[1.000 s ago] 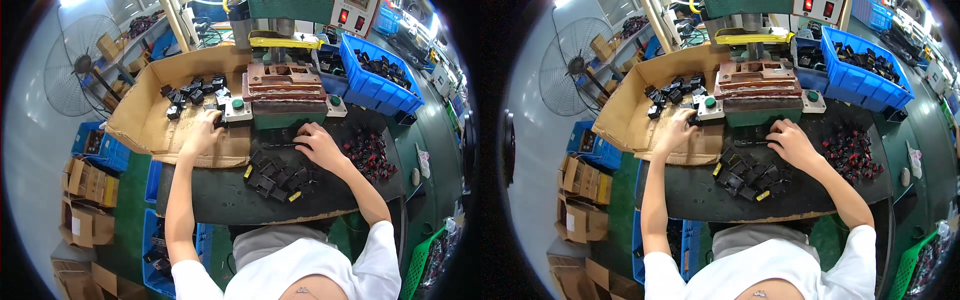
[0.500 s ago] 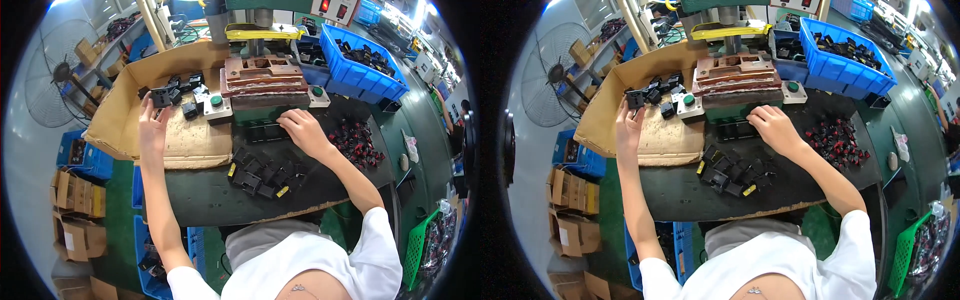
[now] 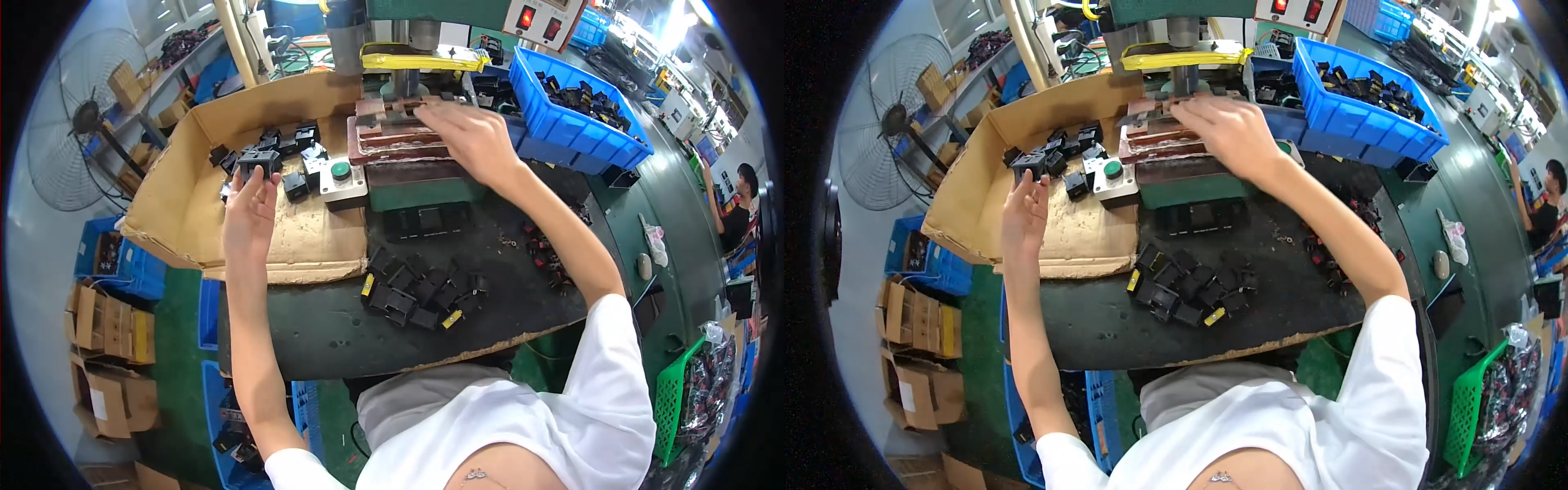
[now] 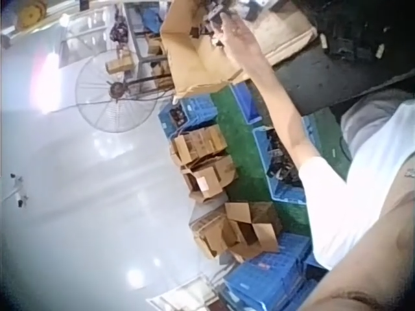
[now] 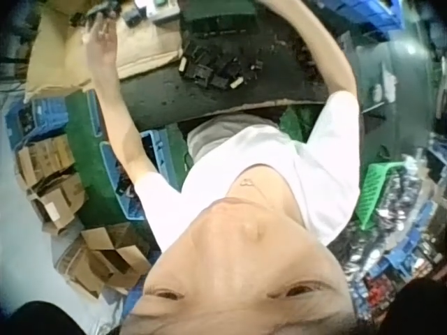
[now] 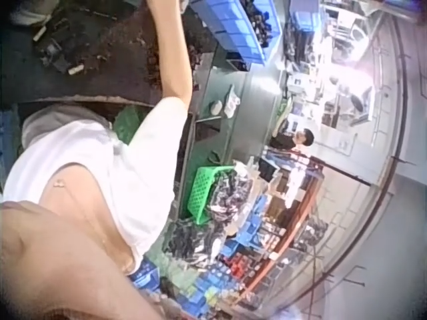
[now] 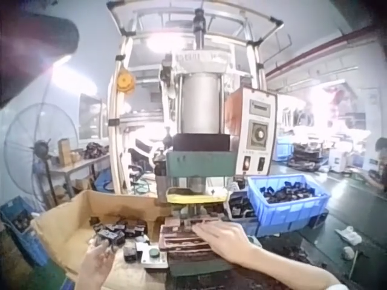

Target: Assembling electrical power socket components using a manual press machine on a production line.

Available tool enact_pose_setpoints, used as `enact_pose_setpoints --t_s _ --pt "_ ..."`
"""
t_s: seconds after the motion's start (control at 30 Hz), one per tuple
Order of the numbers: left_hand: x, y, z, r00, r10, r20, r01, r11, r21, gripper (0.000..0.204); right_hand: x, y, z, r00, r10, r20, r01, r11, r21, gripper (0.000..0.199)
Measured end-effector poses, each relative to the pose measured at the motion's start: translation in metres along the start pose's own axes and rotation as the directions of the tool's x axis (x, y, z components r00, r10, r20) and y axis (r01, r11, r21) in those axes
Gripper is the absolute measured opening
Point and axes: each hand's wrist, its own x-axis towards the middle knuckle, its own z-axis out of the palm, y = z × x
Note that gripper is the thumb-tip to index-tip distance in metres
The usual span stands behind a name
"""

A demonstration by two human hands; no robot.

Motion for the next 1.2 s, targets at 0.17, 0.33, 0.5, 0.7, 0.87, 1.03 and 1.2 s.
enact_pose_setpoints --t_s 0.17,0.33,0.5,0.7,0.87,1.03,1.2 --pt "-0.005 -0.001 0.007 0.999 -0.014 0.046 0.016 0.999 -0.044 0.027 0.008 0.029 0.020 0.864 0.201 0.461 -0.252 0.966 0.050 0.022" --pt "-0.012 -0.003 0.017 0.984 0.032 0.174 -0.041 0.998 0.049 0.037 0.004 0.052 0.029 0.920 0.144 0.365 -0.213 0.964 0.157 0.024" --pt "-0.005 -0.010 0.004 0.995 0.037 0.087 -0.041 0.998 0.049 0.032 -0.005 0.053 0.023 0.960 0.159 0.231 -0.208 0.956 0.207 0.027" --pt "-0.004 -0.013 0.012 0.988 0.067 0.142 -0.084 0.990 0.112 0.031 -0.047 0.040 -0.041 0.922 0.316 0.224 -0.366 0.899 0.241 0.023" --pt "-0.016 -0.017 0.036 0.980 -0.018 0.200 -0.037 0.964 0.265 0.038 -0.106 0.047 -0.075 0.817 0.519 0.252 -0.575 0.772 0.270 0.017" --pt "-0.003 -0.032 0.087 0.942 -0.044 0.333 -0.214 0.688 0.694 0.042 -0.134 0.047 -0.074 0.693 0.679 0.242 -0.721 0.657 0.220 0.014" --pt "0.048 -0.068 0.118 0.860 -0.022 0.509 -0.451 0.435 0.780 0.041 -0.132 0.034 -0.067 0.776 0.584 0.240 -0.626 0.760 0.175 0.014"
